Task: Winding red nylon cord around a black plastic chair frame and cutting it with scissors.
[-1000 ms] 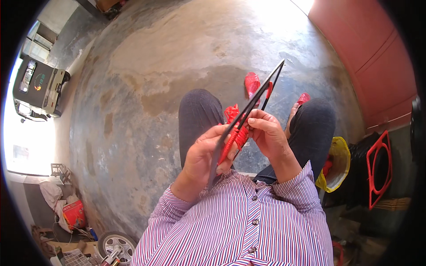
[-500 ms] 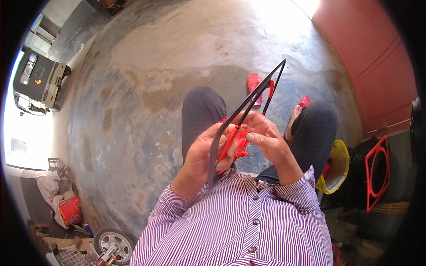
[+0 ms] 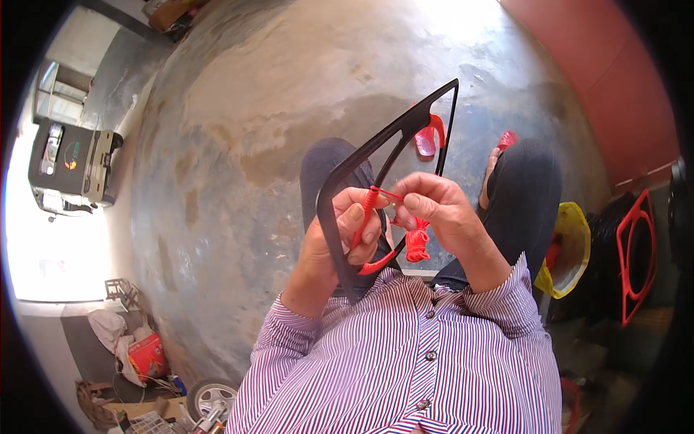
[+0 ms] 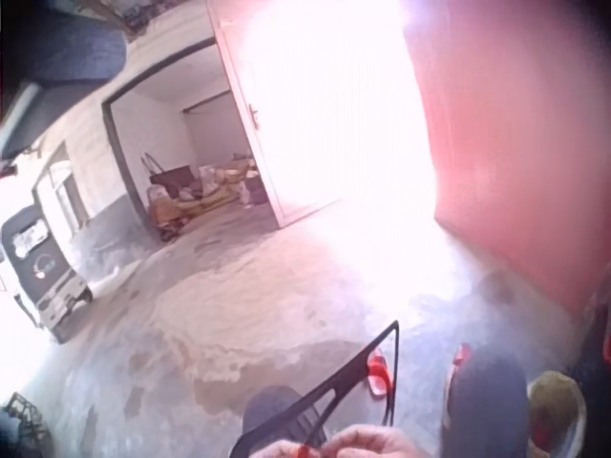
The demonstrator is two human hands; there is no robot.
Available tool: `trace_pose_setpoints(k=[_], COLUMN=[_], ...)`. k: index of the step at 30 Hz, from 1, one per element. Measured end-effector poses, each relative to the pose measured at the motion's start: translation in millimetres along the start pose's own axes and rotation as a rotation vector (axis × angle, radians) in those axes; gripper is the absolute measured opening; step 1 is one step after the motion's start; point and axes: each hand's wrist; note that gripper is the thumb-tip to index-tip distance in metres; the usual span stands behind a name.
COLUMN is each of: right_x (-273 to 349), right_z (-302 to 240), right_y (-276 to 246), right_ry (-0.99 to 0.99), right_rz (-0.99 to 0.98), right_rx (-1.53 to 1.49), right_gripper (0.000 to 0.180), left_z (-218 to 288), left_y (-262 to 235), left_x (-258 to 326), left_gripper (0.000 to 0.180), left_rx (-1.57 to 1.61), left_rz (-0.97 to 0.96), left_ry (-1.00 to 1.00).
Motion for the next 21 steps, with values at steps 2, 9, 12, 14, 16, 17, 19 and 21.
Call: trace_pose_setpoints(k=[2, 9, 12, 14, 16, 17, 19, 21], right_x=[-7, -9, -4, -3, -3, -3, -3, -1], right_z=[-2, 2, 3, 3, 3, 4, 8, 7], right_y=[10, -1, -11, -13, -12, -13, -15, -17], right_ry=[-0.066, -0.071, -0.073, -0.080, -0.099, -0.114, -0.143, -0.120], right_rz=[0.075, 0.169, 0.134, 0.096, 0.081, 0.106, 0.153, 0.166], right_rx=[-0.095, -0.220, -0.187, -0.185, -0.199, -0.166, -0.103, -0.095], right_gripper=[0.024, 0.024, 0.022, 0.022, 0.021, 0.021, 0.021, 0.020], left_z=[-1, 0, 0, 1, 3, 3, -1, -4], left_y=[1, 0, 4, 9, 6, 5, 2, 3], left_x=[-5, -22, -31, -38, -43, -44, -46, -46], left_gripper=[0.036, 0.034, 0.033, 0.035, 0.036, 0.037, 0.039, 0.039], left_rx=[-0.012, -0.197, -0.247, -0.233, -0.244, -0.249, -0.245, -0.235], left_rz=[-0.015, -0.034, -0.041, -0.011, -0.047, -0.067, -0.063, -0.045], left_ry=[-0.045, -0.144, -0.146, -0.169, -0.226, -0.254, -0.258, -0.262])
Point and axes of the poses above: each hand's wrist, its own x-axis away from the middle knuckle, its own y-axis out of the palm, z = x × y, and after that the axes turned 14 degrees about -z, right-handed
